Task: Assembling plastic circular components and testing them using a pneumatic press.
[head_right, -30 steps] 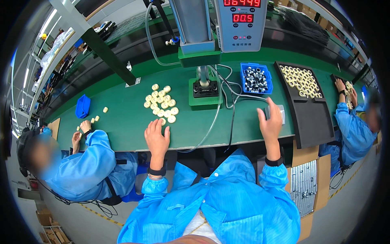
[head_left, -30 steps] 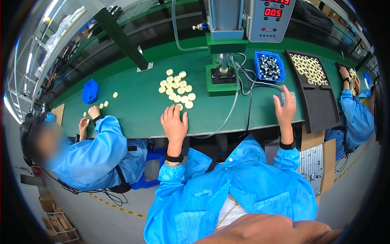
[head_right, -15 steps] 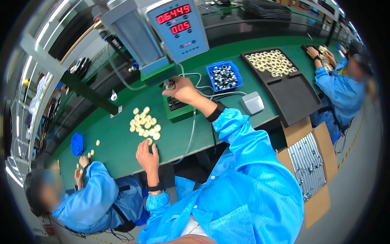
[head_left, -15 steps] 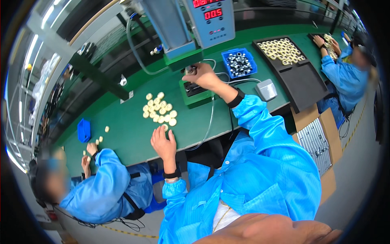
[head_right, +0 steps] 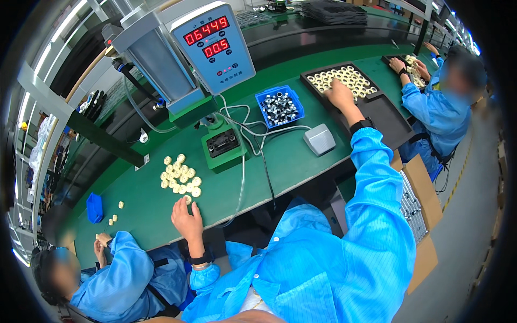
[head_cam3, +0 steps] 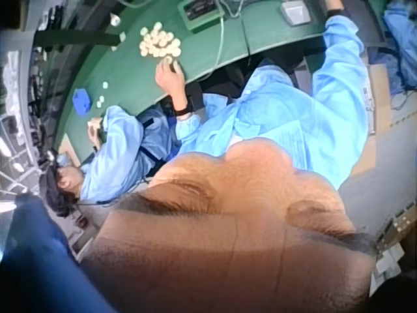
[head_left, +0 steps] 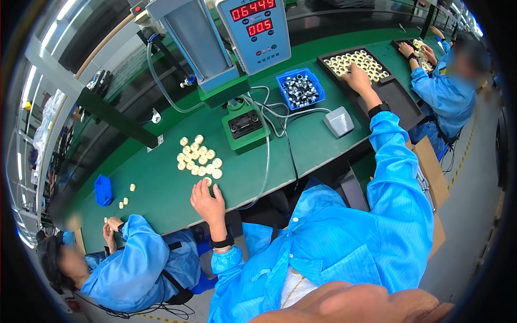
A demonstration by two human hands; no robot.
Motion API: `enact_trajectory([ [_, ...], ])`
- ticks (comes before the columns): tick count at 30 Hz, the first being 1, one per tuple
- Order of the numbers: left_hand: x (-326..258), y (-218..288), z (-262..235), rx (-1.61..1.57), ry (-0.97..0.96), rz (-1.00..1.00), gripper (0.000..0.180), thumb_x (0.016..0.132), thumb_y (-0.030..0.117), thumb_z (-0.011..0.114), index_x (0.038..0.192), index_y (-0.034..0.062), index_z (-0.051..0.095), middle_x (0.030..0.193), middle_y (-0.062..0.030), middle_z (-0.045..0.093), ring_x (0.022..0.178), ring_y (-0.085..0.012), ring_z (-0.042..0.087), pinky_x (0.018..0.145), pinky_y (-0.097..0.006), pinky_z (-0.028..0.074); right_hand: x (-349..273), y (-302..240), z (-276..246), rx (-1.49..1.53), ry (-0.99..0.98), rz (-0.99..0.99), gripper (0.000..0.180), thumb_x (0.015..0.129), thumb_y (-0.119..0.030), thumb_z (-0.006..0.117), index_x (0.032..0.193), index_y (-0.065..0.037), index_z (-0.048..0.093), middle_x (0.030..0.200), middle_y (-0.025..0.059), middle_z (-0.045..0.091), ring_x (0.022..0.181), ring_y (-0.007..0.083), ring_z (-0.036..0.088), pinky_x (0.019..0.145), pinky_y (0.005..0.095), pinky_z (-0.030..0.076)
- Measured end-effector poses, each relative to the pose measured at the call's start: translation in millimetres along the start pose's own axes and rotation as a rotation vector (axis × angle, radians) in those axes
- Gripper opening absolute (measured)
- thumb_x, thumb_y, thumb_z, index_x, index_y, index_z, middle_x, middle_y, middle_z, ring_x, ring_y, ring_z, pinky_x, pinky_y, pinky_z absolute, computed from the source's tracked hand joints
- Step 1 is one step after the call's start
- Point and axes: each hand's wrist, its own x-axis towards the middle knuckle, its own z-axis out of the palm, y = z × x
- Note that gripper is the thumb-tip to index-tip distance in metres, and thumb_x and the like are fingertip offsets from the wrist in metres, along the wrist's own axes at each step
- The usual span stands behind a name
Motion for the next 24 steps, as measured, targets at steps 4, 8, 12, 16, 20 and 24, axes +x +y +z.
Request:
enact_trajectory([
  [4,-2,-1,0,0.003,-0.005,-0.004,0.036,0.084,0.020,0.065,0.115,0.0027,0.062,0.119,-0.0158,0.060,0.116,-0.0348,0.052,0.100,-0.046,0.038,-7,36,3,-0.128,-0.057,-0.012,0.043,0.075,-0.035,0.076,0.111,-0.014,0.064,0.114,0.0110,0.064,0.111,0.0308,0.058,0.088,0.0493,0.047],
  [8,-2,-1,0,0.007,-0.009,0.008,0.036,0.084,0.020,0.065,0.115,0.0025,0.062,0.119,-0.0159,0.060,0.116,-0.0348,0.052,0.100,-0.046,0.038,-4,60,1,-0.042,-0.007,0.029,0.050,0.074,-0.030,0.075,0.121,-0.018,0.063,0.125,0.0118,0.059,0.118,0.0296,0.054,0.095,0.0477,0.044],
  [12,-1,0,-2,0.021,-0.014,0.014,0.036,0.084,0.019,0.064,0.116,0.0024,0.061,0.119,-0.0159,0.060,0.116,-0.0349,0.052,0.099,-0.046,0.038,5,69,-16,-0.051,-0.028,0.100,0.032,0.074,-0.016,0.068,0.105,-0.011,0.069,0.106,0.0147,0.067,0.101,0.0314,0.063,0.087,0.0423,0.050],
  [16,-2,-1,1,0.017,-0.001,0.021,0.036,0.084,0.019,0.064,0.116,0.0026,0.061,0.118,-0.0156,0.061,0.115,-0.0346,0.053,0.099,-0.046,0.039,17,93,7,-0.039,0.015,-0.091,0.015,0.074,-0.009,0.064,0.088,-0.006,0.070,0.086,0.0169,0.068,0.084,0.0337,0.066,0.075,0.0424,0.051],
  [20,-2,-2,0,0.032,0.001,0.021,0.036,0.084,0.019,0.064,0.116,0.0028,0.061,0.118,-0.0153,0.061,0.115,-0.0343,0.053,0.099,-0.045,0.039,18,88,11,-0.017,-0.002,-0.160,0.017,0.076,-0.005,0.058,0.089,-0.007,0.069,0.086,0.0177,0.068,0.085,0.0350,0.065,0.074,0.0438,0.051],
  [24,-3,-4,0,0.009,-0.008,-0.001,0.036,0.083,0.018,0.066,0.116,0.0046,0.062,0.117,-0.0140,0.061,0.115,-0.0342,0.053,0.099,-0.045,0.039,17,87,7,0.091,0.074,-0.175,0.016,0.078,-0.008,0.061,0.091,-0.004,0.069,0.088,0.0179,0.069,0.084,0.0340,0.067,0.075,0.0413,0.052],
])
